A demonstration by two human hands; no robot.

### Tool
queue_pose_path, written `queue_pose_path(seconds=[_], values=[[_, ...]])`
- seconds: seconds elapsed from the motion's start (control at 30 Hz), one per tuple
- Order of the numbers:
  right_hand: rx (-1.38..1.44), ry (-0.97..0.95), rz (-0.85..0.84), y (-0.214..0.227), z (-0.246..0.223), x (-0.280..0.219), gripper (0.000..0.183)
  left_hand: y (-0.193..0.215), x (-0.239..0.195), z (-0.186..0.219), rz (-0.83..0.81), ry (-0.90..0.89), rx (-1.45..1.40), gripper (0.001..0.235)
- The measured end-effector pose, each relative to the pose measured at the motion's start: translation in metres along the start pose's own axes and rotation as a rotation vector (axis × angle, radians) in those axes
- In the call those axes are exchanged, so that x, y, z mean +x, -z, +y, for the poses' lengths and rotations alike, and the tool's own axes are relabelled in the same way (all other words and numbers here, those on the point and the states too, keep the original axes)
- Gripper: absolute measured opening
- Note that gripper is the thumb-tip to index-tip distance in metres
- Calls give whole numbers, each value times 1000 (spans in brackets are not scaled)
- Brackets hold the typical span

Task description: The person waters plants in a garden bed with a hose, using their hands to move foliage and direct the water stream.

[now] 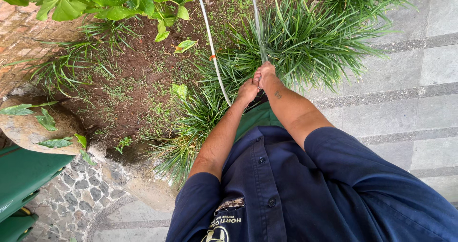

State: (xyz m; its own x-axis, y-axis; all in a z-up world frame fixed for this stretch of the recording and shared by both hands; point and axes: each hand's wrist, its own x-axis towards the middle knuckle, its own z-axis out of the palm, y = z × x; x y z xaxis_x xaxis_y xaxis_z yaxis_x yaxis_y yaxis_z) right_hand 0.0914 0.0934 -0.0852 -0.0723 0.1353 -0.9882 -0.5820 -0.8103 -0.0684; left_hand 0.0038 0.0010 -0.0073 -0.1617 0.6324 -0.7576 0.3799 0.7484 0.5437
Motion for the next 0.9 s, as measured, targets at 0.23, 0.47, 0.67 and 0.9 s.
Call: queue_pose_path(seconds=[0.23,0.47,0.67,0.9], values=[[-23,-137,13,-9,8,-5,47,1,18,-13,70,-22,247,57],[64,-272,-62,-9,44,9,41,29,4,-27,78,-48,401,65],[167,-251,3,5,88,8,43,64,-35,-19,-177,75,459,72],[307,-412,14,10,130,6,43,78,-40,-51,-120,58,594,62]])
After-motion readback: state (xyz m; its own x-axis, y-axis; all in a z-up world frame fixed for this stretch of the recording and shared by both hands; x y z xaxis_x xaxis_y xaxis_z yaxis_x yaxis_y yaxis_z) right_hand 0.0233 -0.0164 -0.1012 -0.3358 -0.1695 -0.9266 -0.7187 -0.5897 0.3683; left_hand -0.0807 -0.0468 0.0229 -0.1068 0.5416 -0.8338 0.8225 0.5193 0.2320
